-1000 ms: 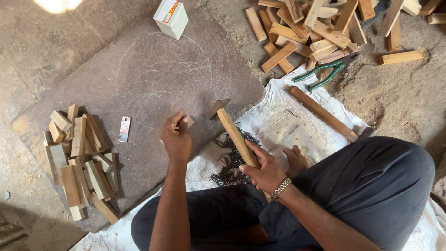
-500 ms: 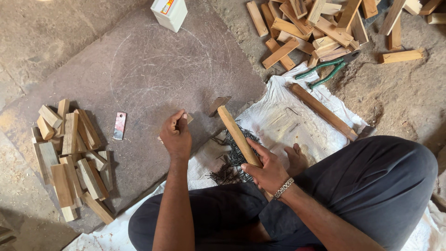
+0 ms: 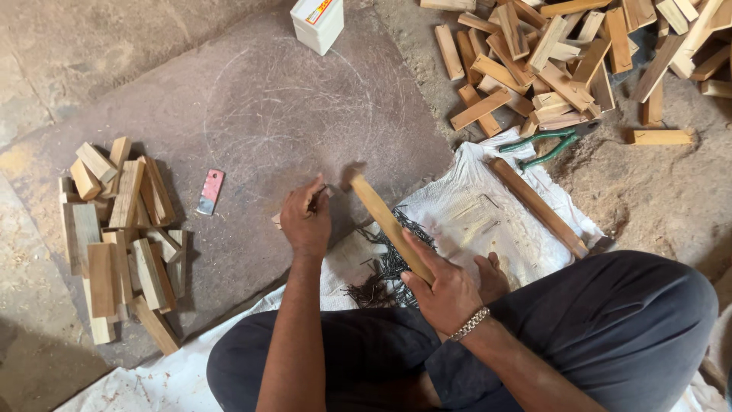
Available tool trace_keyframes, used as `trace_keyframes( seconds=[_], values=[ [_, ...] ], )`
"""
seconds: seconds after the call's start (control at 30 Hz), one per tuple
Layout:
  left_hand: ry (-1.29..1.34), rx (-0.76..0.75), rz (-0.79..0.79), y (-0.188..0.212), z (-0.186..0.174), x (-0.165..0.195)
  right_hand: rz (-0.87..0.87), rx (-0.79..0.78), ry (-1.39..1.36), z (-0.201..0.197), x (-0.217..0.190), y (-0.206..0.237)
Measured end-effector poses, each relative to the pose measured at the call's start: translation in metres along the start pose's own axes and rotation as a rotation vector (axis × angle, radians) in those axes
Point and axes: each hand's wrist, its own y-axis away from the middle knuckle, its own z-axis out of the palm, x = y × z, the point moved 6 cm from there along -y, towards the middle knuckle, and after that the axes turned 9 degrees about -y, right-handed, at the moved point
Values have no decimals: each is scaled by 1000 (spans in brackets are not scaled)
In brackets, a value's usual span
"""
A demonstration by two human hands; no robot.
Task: The person sits on the floor and repeatedly hammers nails into small wooden blocks. They pick up a block, place a nail, hammer it in, and then set the block aside. This process is repeated continuously throughout the video.
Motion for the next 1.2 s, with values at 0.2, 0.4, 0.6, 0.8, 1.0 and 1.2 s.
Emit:
trace_keyframes(
  seconds=[0.2,0.4,0.6,0.8,1.0,1.2],
  values=[
    [128,-62,-218,1,1,-7,-193,80,36,3,-39,-3],
    [114,-89,-247,-2,0,-7,-75,-32,290,15,-42,-24],
    [149,-144,-280,1,2,-13,-476,255,-5,-8,-67,3],
    [180,-143,-286,-4,-1,-15,-369,174,123,19,-43,-7],
    [150,-161,-292,-6,-1,-14,-381,235,210,13,-41,-11],
    [104,-214,-341,-9,2,-19,-468,263,2,21,-39,-2]
  ],
)
